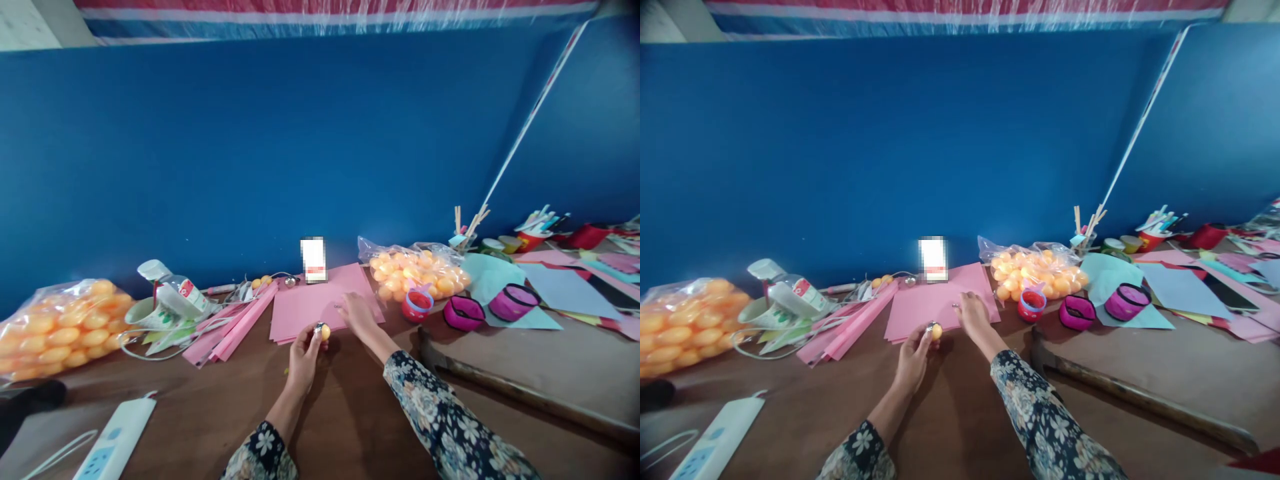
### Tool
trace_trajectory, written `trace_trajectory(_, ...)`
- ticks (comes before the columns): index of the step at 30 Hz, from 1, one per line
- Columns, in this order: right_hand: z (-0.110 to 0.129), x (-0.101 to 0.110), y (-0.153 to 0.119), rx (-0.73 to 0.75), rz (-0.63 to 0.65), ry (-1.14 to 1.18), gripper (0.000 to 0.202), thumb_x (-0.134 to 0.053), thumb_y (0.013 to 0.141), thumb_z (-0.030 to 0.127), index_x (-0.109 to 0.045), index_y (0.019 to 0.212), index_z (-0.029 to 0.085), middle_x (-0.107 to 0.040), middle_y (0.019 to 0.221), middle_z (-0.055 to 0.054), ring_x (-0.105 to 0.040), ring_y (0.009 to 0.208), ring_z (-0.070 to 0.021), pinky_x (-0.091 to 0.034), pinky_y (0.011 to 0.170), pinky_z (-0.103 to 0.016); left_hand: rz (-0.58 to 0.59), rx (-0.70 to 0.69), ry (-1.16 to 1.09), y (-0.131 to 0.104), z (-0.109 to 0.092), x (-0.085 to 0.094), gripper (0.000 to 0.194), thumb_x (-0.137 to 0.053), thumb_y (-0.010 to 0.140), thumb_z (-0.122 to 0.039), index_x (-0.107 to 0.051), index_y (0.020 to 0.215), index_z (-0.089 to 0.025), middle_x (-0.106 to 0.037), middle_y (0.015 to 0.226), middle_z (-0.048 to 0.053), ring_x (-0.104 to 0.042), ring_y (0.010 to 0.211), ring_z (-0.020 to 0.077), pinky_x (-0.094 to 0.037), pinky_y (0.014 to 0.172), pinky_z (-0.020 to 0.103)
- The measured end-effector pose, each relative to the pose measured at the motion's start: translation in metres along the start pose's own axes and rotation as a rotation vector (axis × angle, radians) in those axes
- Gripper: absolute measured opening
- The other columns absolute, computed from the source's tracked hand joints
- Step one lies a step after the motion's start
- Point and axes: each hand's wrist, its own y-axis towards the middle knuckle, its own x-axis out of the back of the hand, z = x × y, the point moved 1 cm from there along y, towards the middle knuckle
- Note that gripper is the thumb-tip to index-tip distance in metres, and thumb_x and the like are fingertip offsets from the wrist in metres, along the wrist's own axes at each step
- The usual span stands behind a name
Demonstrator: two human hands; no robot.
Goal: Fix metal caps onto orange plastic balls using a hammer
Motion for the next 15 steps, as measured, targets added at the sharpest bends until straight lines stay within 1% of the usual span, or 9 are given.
trace_trajectory(6,0.0024,-0.0026,0.0099,0.022,0.055,-0.113,0.017,-0.053,0.079,0.025,-0.062,0.09,0.015,-0.064,0.093,-0.011,-0.055,0.086,-0.0205,-0.036,0.074,-0.026,0.028,0.008,0.0,0.0012,0.0042,0.0016,0.038,-0.059,0.073,-0.037,-0.058,0.103,-0.014,-0.066,0.084,0.005,-0.059,0.062,0.0106,-0.049,0.061,0.024)
trace_trajectory(9,0.0007,-0.0051,0.01,0.027,0.064,-0.139,0.018,-0.05,0.081,0.026,-0.064,0.083,0.015,-0.065,0.086,-0.01,-0.055,0.078,-0.0192,-0.034,0.067,-0.025,0.033,0.015,-0.009,0.0011,0.0042,0.0016,0.038,-0.059,0.074,-0.037,-0.058,0.104,-0.015,-0.066,0.085,0.005,-0.059,0.063,0.0108,-0.049,0.061,0.024)
trace_trajectory(11,-0.0004,-0.0068,0.0093,0.029,0.06,-0.148,0.019,-0.048,0.082,0.026,-0.064,0.081,0.015,-0.066,0.084,-0.009,-0.055,0.074,-0.0184,-0.033,0.063,-0.025,0.035,0.016,-0.008,0.001,0.0039,0.0016,0.038,-0.059,0.073,-0.037,-0.058,0.104,-0.015,-0.066,0.085,0.005,-0.059,0.064,0.011,-0.049,0.061,0.024)
trace_trajectory(15,-0.0012,-0.0075,0.0073,0.04,0.047,-0.157,0.021,-0.046,0.084,0.026,-0.064,0.081,0.016,-0.066,0.083,-0.009,-0.053,0.072,-0.0176,-0.03,0.061,-0.025,0.031,0.017,-0.018,0.0007,0.0034,0.0018,0.04,-0.06,0.072,-0.038,-0.059,0.104,-0.015,-0.066,0.084,0.005,-0.059,0.063,0.0116,-0.049,0.061,0.025)
